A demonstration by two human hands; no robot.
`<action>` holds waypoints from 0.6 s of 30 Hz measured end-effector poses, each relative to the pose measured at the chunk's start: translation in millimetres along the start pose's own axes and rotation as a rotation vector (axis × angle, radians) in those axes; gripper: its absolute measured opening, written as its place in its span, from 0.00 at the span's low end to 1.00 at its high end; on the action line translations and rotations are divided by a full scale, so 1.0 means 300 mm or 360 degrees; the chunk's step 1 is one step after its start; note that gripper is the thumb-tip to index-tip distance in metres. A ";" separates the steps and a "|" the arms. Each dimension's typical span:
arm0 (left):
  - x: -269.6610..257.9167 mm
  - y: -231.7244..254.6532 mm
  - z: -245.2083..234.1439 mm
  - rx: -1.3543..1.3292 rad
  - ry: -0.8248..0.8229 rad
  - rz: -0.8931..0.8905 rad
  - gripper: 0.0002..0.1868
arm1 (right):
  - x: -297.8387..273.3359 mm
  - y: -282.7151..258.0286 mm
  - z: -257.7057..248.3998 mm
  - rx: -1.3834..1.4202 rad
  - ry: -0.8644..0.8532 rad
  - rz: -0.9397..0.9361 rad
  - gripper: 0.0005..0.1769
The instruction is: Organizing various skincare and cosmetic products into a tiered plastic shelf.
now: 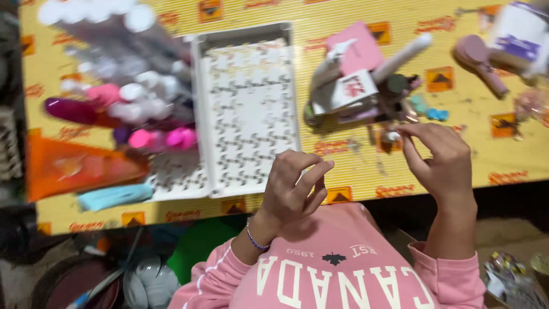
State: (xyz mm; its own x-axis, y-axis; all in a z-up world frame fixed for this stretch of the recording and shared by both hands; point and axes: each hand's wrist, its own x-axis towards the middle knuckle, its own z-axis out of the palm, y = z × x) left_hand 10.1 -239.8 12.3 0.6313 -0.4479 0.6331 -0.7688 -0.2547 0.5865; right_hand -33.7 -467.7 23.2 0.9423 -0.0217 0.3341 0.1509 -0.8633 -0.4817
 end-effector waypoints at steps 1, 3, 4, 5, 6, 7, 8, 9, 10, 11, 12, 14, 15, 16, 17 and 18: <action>0.018 0.013 0.041 -0.0078 -0.0051 -0.0001 0.22 | -0.029 0.047 -0.029 -0.0083 0.0025 0.0080 0.11; 0.049 0.038 0.126 -0.0174 -0.0109 0.0006 0.23 | -0.079 0.131 -0.079 -0.0180 0.0055 0.0176 0.10; 0.064 0.053 0.171 -0.0177 -0.0139 -0.0044 0.21 | -0.098 0.170 -0.101 -0.0237 0.0054 0.0229 0.10; 0.077 0.067 0.214 -0.0178 -0.0168 -0.0094 0.20 | -0.118 0.207 -0.121 -0.0293 0.0052 0.0282 0.09; 0.080 0.068 0.264 -0.0189 -0.0175 -0.0090 0.20 | -0.130 0.242 -0.131 -0.0300 0.0055 0.0293 0.09; 0.083 0.068 0.314 -0.0228 -0.0221 -0.0150 0.19 | -0.141 0.276 -0.139 -0.0352 0.0034 0.0299 0.09; 0.085 0.069 0.365 -0.0262 -0.0266 -0.0212 0.18 | -0.152 0.312 -0.147 -0.0400 0.0012 0.0301 0.09; 0.081 0.054 0.419 -0.0268 -0.0271 -0.0210 0.18 | -0.156 0.345 -0.151 -0.0403 0.0012 0.0308 0.09; 0.073 0.038 0.470 -0.0230 -0.0310 -0.0299 0.18 | -0.159 0.377 -0.151 -0.0388 -0.0035 0.0333 0.09; 0.065 0.021 0.520 -0.0192 -0.0349 -0.0387 0.18 | -0.163 0.408 -0.150 -0.0372 -0.0082 0.0358 0.10; 0.058 -0.005 0.559 -0.0191 -0.0349 -0.0391 0.18 | -0.177 0.468 -0.128 -0.0370 -0.0085 0.0358 0.10; 0.040 -0.056 0.637 -0.0270 -0.0448 -0.0546 0.18 | -0.207 0.586 -0.084 -0.0156 -0.0204 0.0267 0.11; 0.011 -0.091 0.686 -0.0270 -0.0448 -0.0552 0.18 | -0.210 0.612 -0.054 -0.0154 -0.0210 0.0267 0.11; -0.018 -0.127 0.733 -0.0236 -0.0482 -0.0664 0.18 | -0.209 0.638 -0.023 -0.0046 -0.0412 0.0397 0.13; -0.047 -0.164 0.778 -0.0201 -0.0515 -0.0776 0.19 | -0.209 0.662 0.009 0.0062 -0.0615 0.0527 0.16; -0.060 -0.174 0.806 -0.0200 -0.0510 -0.0786 0.19 | -0.196 0.665 0.039 0.0063 -0.0625 0.0522 0.16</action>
State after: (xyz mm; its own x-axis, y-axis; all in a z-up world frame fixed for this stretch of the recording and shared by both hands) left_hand 14.3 -425.5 -151.8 0.8338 -0.5433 0.0979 -0.3620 -0.4042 0.8400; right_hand -55.4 -632.8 -101.9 0.9820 -0.0903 -0.1657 -0.1673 -0.8228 -0.5431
